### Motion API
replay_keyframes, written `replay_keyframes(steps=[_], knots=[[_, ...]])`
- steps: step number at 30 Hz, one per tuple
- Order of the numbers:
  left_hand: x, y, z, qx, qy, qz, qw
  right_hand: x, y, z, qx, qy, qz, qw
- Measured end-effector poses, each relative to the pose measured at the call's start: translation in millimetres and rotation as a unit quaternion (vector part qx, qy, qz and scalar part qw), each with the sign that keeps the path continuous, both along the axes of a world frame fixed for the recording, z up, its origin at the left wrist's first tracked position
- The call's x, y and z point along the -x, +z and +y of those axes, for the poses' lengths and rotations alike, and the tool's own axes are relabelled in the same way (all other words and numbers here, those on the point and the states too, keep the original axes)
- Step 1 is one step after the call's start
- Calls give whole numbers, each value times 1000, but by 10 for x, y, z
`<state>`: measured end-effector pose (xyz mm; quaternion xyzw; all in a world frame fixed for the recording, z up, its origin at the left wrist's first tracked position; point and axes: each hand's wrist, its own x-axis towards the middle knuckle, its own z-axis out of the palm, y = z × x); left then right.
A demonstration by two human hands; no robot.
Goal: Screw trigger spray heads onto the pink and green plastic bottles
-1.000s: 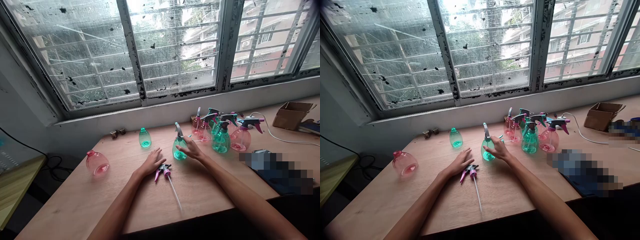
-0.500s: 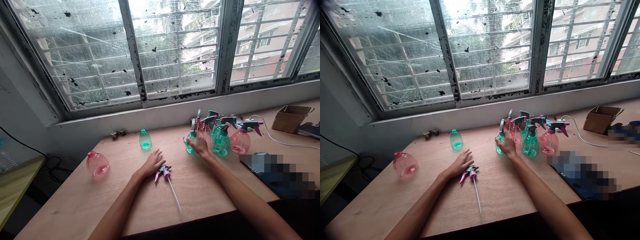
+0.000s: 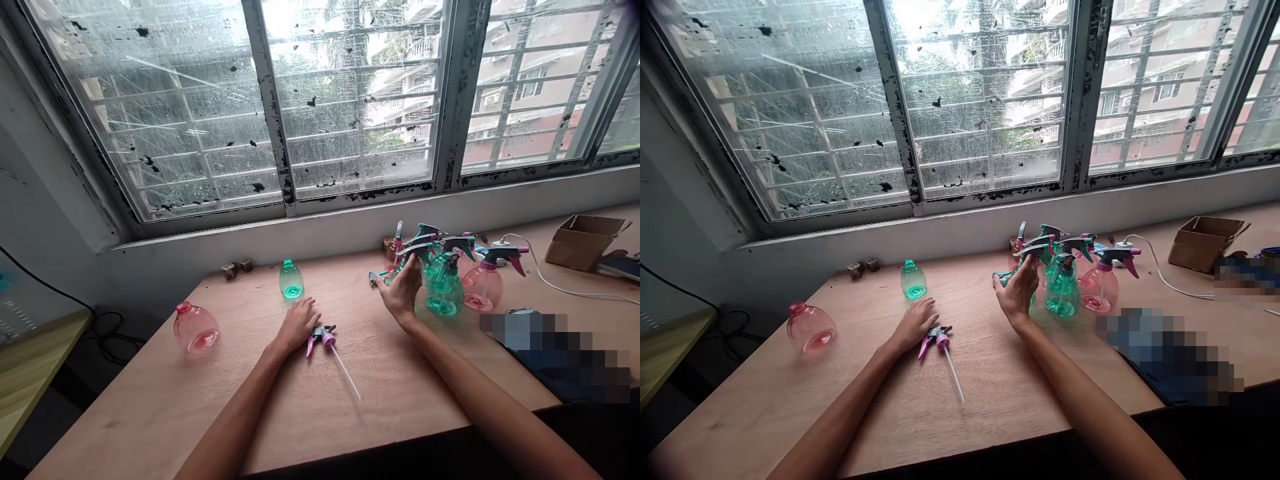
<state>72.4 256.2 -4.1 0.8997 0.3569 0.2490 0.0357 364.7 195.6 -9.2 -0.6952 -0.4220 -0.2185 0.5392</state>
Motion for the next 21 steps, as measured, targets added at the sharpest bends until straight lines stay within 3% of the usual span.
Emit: replay_keyframes(steps=[4, 13, 21], knots=[[56, 4, 59, -18, 36, -19, 999, -11, -8, 3, -3, -9, -8, 1000], [83, -47, 115, -19, 53, -18, 998, -185, 15, 41, -10, -28, -53, 998], [92, -63, 133, -10, 52, -21, 998, -170, 14, 0, 49, -43, -110, 992]])
